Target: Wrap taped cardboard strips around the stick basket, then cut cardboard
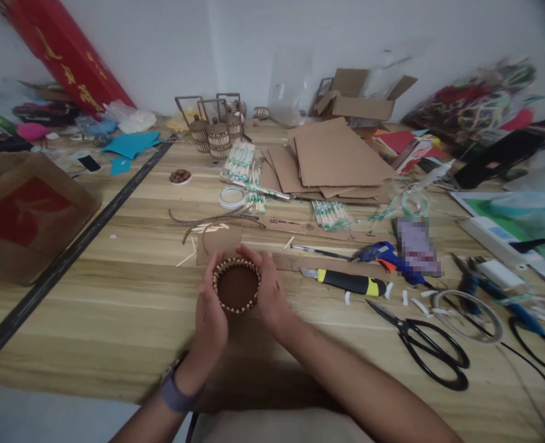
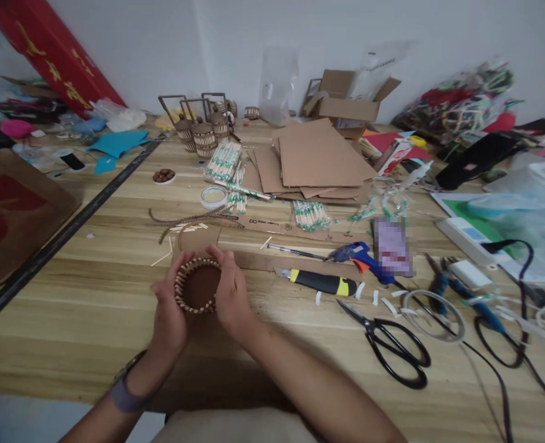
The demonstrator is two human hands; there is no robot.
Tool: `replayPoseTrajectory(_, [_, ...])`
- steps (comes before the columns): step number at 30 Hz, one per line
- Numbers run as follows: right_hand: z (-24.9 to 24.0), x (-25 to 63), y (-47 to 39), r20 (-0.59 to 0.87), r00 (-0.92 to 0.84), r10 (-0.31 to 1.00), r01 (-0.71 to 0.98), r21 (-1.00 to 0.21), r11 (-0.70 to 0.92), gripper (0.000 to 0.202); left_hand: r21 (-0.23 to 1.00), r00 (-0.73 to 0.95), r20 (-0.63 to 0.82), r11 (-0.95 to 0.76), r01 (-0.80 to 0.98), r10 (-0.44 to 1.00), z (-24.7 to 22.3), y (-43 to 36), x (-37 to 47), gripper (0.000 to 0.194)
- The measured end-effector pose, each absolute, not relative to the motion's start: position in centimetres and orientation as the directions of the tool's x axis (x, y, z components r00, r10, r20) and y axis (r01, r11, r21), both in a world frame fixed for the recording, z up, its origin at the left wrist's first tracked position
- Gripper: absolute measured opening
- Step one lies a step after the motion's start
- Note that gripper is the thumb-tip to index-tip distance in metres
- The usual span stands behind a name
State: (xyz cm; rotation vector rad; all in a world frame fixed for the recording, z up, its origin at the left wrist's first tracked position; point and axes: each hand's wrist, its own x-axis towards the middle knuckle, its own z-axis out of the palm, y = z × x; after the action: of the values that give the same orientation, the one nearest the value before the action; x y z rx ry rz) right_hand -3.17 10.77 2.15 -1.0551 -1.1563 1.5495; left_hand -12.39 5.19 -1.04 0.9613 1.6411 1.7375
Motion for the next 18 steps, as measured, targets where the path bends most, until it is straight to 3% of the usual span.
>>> replayPoseTrajectory(7, [4.1, -3.8, 11.3, -0.066, -0.232, 0.971, -0.163, -0.981, -0.105, 0.09, 0.984, -0.608, 0.172, -0.11, 0.137, 0.775, 1.1, 5.8, -12.5, 0.094])
replayPoseTrajectory(18, [2.4, -4.0, 11.9, 0.001, -0.197, 0.98, -0.146, -0.989, -0.028, 0.087, 0.98, -0.59, 0.16, -0.057, 0.189, 0.791, 0.0, 5.9, -12.3, 0.088])
